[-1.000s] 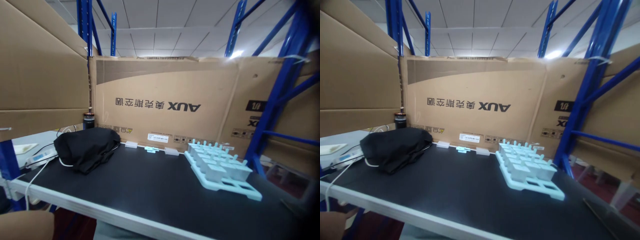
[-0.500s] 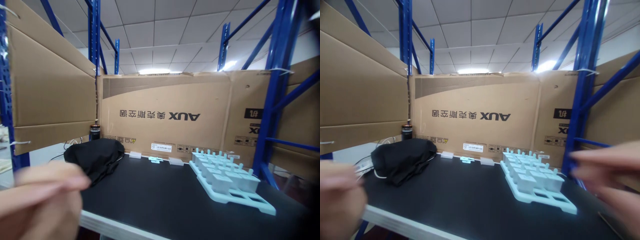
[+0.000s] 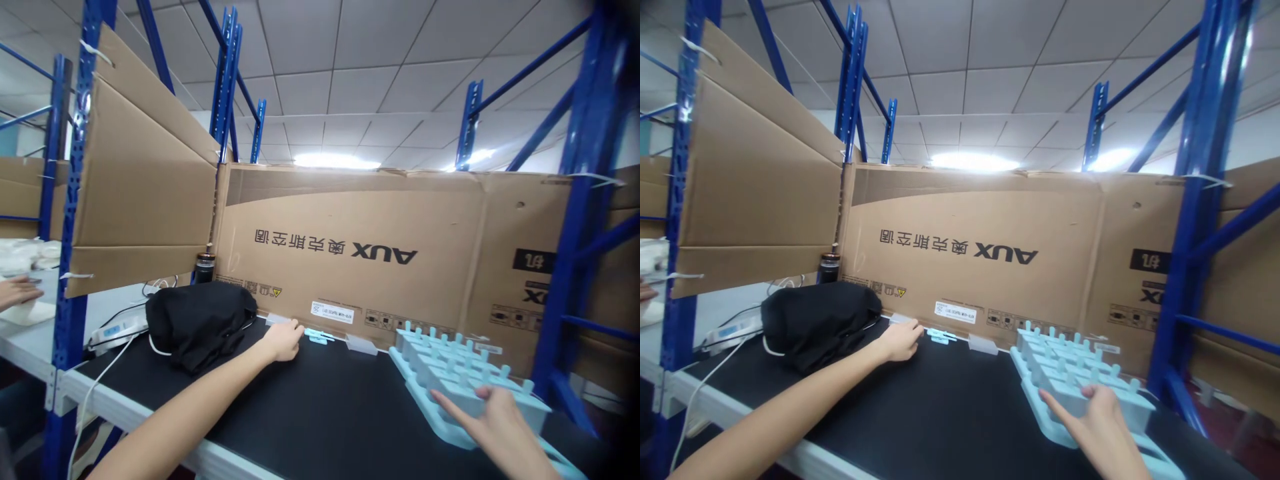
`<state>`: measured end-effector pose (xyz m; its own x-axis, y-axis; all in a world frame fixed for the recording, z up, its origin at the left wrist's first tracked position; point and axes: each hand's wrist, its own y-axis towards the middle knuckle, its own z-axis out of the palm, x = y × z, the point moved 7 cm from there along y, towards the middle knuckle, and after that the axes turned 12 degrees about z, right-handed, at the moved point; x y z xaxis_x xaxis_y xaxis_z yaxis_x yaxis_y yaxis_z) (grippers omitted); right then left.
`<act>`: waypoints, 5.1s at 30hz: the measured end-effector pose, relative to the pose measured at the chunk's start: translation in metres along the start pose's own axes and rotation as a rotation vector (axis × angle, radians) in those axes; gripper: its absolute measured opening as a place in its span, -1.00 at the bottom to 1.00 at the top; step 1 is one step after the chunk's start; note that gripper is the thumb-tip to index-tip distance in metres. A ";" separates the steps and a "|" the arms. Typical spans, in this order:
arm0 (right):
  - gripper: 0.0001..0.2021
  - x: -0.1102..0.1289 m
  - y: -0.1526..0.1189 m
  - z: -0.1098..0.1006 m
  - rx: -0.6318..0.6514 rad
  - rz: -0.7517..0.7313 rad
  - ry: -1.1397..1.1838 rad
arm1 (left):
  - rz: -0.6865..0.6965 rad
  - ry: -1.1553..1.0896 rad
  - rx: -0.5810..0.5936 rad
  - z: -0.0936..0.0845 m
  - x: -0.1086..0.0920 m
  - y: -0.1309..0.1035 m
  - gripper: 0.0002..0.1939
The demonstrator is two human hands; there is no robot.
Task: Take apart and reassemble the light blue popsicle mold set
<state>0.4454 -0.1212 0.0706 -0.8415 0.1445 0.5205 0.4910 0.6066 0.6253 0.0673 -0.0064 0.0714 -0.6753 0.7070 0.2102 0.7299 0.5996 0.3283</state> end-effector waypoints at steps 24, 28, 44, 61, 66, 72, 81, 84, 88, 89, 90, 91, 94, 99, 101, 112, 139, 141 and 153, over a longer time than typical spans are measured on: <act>-0.64 0.004 -0.038 0.033 -0.083 -0.637 -0.651 | -0.346 0.001 -0.160 0.029 0.059 -0.019 -0.72; -0.62 0.007 -0.035 0.027 0.008 -0.533 -0.628 | -0.441 -0.041 -0.112 0.038 0.075 -0.028 -0.68; -0.39 0.086 -0.029 -0.034 0.019 -0.265 -0.251 | -0.422 -0.106 -0.023 0.057 0.081 -0.026 -0.61; -0.35 0.232 0.003 0.172 0.690 -0.470 -0.632 | -0.439 -0.123 -0.033 0.057 0.082 -0.025 -0.63; -0.40 0.231 0.002 0.177 0.658 -0.488 -0.607 | -0.433 -0.109 -0.044 0.055 0.081 -0.025 -0.64; -0.26 0.234 0.005 0.188 0.651 -0.493 -0.567 | -0.449 -0.107 -0.029 0.050 0.078 -0.027 -0.56; -0.35 0.222 0.028 0.168 0.641 -0.582 -0.560 | -0.147 -0.010 -0.111 0.025 0.036 -0.004 -0.67; -0.42 0.228 0.029 0.164 0.620 -0.607 -0.551 | -0.050 0.036 -0.115 0.029 0.021 0.012 -0.70; -0.48 0.239 0.024 0.168 0.609 -0.603 -0.557 | -0.062 0.104 -0.094 0.043 0.020 0.029 -0.68; -0.48 0.241 0.023 0.170 0.607 -0.598 -0.560 | -0.077 0.112 -0.073 0.047 0.022 0.032 -0.68; -0.48 0.243 0.022 0.171 0.606 -0.595 -0.564 | -0.089 0.115 -0.052 0.051 0.024 0.034 -0.68; -0.46 0.243 0.020 0.173 0.608 -0.594 -0.571 | -0.097 0.115 -0.034 0.053 0.026 0.035 -0.68; -0.39 0.239 0.018 0.176 0.653 -0.609 -0.602 | -0.097 0.102 -0.025 0.057 0.028 0.036 -0.67; -0.41 0.222 0.019 0.177 0.779 -0.629 -0.655 | -0.108 0.094 -0.044 0.057 0.029 0.037 -0.67; -0.40 0.213 0.022 0.177 0.821 -0.631 -0.668 | -0.113 0.086 -0.027 0.060 0.030 0.039 -0.65; -0.19 0.160 0.037 0.170 0.968 -0.594 -0.642 | -0.119 0.013 -0.024 0.061 0.028 0.045 -0.56; -0.48 0.203 -0.006 0.193 0.875 -0.762 -0.499 | -0.103 -0.081 -0.003 0.067 0.022 0.052 -0.60; -0.46 0.200 0.001 0.185 0.867 -0.773 -0.499 | -0.099 -0.083 -0.005 0.068 0.023 0.053 -0.61; -0.12 0.143 0.032 0.169 0.959 -0.575 -0.629 | -0.106 -0.072 -0.069 0.056 0.016 0.050 -0.70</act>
<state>0.3030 0.0503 0.0665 -0.9673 -0.1415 -0.2104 -0.1144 0.9841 -0.1359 0.0992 0.0561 0.0397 -0.7367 0.6681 0.1049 0.6444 0.6464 0.4085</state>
